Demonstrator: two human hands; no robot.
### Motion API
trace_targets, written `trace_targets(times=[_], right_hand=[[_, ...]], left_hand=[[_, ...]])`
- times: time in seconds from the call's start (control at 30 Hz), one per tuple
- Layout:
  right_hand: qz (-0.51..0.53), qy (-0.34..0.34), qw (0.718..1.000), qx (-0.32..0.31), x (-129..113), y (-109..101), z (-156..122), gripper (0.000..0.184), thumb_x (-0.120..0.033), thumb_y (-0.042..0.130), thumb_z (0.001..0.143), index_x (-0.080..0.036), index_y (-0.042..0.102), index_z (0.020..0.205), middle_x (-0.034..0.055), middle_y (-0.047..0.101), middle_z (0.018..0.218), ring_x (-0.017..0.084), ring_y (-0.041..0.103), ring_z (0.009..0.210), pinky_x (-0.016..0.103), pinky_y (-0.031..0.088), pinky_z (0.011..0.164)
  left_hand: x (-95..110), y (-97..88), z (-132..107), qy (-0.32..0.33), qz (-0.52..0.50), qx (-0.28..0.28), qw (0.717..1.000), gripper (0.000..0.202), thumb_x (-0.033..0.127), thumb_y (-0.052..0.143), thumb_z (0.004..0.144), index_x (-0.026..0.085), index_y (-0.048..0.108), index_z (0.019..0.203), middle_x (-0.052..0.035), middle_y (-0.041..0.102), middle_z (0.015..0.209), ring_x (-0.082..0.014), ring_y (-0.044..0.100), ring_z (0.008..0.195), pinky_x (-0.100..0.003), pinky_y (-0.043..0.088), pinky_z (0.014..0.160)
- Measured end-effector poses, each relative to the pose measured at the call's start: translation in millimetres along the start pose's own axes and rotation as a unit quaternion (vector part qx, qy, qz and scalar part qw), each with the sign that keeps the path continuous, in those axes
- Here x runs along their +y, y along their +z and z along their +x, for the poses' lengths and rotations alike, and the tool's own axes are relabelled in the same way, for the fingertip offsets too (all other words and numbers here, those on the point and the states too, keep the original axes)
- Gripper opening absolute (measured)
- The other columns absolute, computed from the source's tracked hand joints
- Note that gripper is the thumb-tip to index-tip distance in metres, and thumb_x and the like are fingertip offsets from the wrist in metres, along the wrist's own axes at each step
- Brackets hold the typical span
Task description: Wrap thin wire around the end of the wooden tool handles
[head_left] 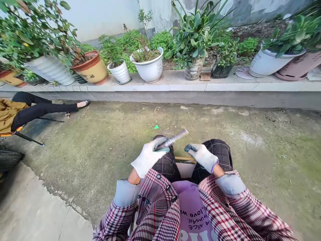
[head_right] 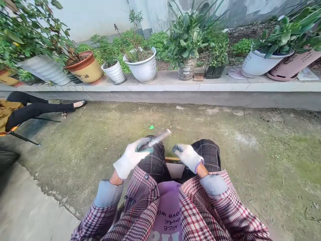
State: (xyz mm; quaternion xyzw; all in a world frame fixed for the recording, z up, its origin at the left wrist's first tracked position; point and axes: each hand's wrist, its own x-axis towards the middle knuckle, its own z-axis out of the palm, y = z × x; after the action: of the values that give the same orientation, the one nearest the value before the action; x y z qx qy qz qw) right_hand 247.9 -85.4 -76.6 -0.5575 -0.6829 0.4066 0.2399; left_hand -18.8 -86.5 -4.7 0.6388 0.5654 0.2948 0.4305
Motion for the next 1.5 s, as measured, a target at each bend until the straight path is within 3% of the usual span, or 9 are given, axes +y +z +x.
trace_targets(times=[0.1, 0.2, 0.3, 0.47, 0.7, 0.9, 1.1, 1.27, 1.5], right_hand=[[-0.01, -0.058, 0.994, -0.093, -30.4, 5.6, -17.9, 0.025, -0.032, 0.052, 0.095, -0.02, 0.07, 0.081, -0.0002, 0.071, 0.073, 0.014, 0.06, 0.064, 0.027, 0.045, 0.064], [-0.025, -0.114, 0.985, -0.125, -65.3, -13.5, -29.0, 0.025, -0.03, 0.05, 0.098, -0.022, 0.072, 0.09, 0.0006, 0.073, 0.081, 0.015, 0.063, 0.071, 0.026, 0.045, 0.07], [-0.059, -0.115, 0.989, -0.077, -70.0, -37.9, -21.4, 0.024, -0.03, 0.05, 0.097, -0.022, 0.073, 0.095, 0.0019, 0.073, 0.083, 0.016, 0.064, 0.074, 0.028, 0.045, 0.072], [0.0, -0.009, 1.0, -0.003, -11.0, -35.3, 11.5, 0.027, -0.038, 0.053, 0.091, -0.02, 0.072, 0.085, 0.0015, 0.07, 0.075, 0.018, 0.062, 0.07, 0.029, 0.047, 0.067], [0.022, -0.035, 0.996, -0.08, -16.6, 17.8, -31.4, 0.031, -0.04, 0.05, 0.096, -0.02, 0.07, 0.082, 0.0002, 0.068, 0.072, 0.015, 0.057, 0.064, 0.027, 0.044, 0.063], [-0.078, -0.081, 0.992, -0.054, -34.1, -25.8, -18.6, 0.025, -0.032, 0.048, 0.093, -0.021, 0.068, 0.082, 0.0019, 0.069, 0.075, 0.017, 0.06, 0.068, 0.029, 0.044, 0.068], [0.103, -0.009, 0.994, -0.028, 5.8, -4.2, -10.5, 0.028, -0.042, 0.055, 0.089, -0.02, 0.068, 0.077, 0.002, 0.068, 0.073, 0.019, 0.059, 0.069, 0.03, 0.048, 0.066], [0.124, -0.01, 0.992, -0.02, -29.1, -6.4, -30.1, 0.031, -0.045, 0.055, 0.093, -0.021, 0.072, 0.086, 0.0038, 0.071, 0.083, 0.02, 0.062, 0.079, 0.031, 0.05, 0.074], [0.271, 0.044, 0.957, -0.09, -52.0, -20.1, -15.2, 0.024, -0.04, 0.067, 0.083, -0.017, 0.071, 0.089, -0.0005, 0.063, 0.072, 0.011, 0.052, 0.06, 0.022, 0.042, 0.053]], left_hand=[[-23.7, -7.8, 19.8, -0.034, -0.028, 0.103, 0.994, 0.05, 0.03, 0.073, 0.077, 0.018, 0.069, 0.126, -0.0063, 0.074, 0.12, -0.023, 0.07, 0.108, -0.037, 0.051, 0.105], [-39.8, 1.6, 27.0, -0.036, 0.024, 0.085, 0.995, 0.05, 0.028, 0.07, 0.08, 0.021, 0.068, 0.13, -0.0042, 0.072, 0.126, -0.0223, 0.068, 0.113, -0.036, 0.049, 0.108], [-38.4, 24.7, 14.4, -0.042, 0.098, -0.005, 0.994, 0.052, 0.025, 0.064, 0.083, 0.022, 0.066, 0.135, -0.0057, 0.071, 0.129, -0.0238, 0.067, 0.119, -0.035, 0.048, 0.109], [-13.2, 45.3, -15.9, 0.007, 0.073, -0.262, 0.962, 0.048, 0.025, 0.067, 0.078, 0.024, 0.073, 0.125, -0.0045, 0.075, 0.119, -0.0253, 0.071, 0.107, -0.034, 0.052, 0.101], [-13.8, 20.5, 4.6, -0.058, -0.061, -0.011, 0.996, 0.049, 0.032, 0.064, 0.081, 0.017, 0.069, 0.128, -0.0093, 0.074, 0.119, -0.0264, 0.067, 0.114, -0.038, 0.049, 0.106], [-30.5, 37.7, -11.2, -0.098, -0.016, -0.164, 0.981, 0.047, 0.026, 0.075, 0.069, 0.031, 0.076, 0.115, -0.0026, 0.077, 0.105, -0.0272, 0.07, 0.105, -0.035, 0.052, 0.096], [-14.1, 18.3, -9.5, -0.113, -0.2, -0.102, 0.968, 0.062, 0.036, 0.082, 0.065, 0.014, 0.068, 0.121, -0.0056, 0.073, 0.088, -0.0124, 0.059, 0.054, -0.027, 0.049, 0.052], [-5.5, -6.0, 6.2, -0.087, -0.39, 0.086, 0.913, 0.05, 0.021, 0.077, 0.064, 0.013, 0.065, 0.112, 0.0006, 0.067, 0.076, -0.0065, 0.05, 0.046, -0.021, 0.04, 0.044], [20.8, -7.2, 0.1, -0.026, -0.599, 0.006, 0.801, 0.04, 0.027, 0.079, 0.075, 0.018, 0.065, 0.111, 0.0079, 0.048, 0.066, -0.0005, 0.029, 0.042, -0.013, 0.03, 0.039]])
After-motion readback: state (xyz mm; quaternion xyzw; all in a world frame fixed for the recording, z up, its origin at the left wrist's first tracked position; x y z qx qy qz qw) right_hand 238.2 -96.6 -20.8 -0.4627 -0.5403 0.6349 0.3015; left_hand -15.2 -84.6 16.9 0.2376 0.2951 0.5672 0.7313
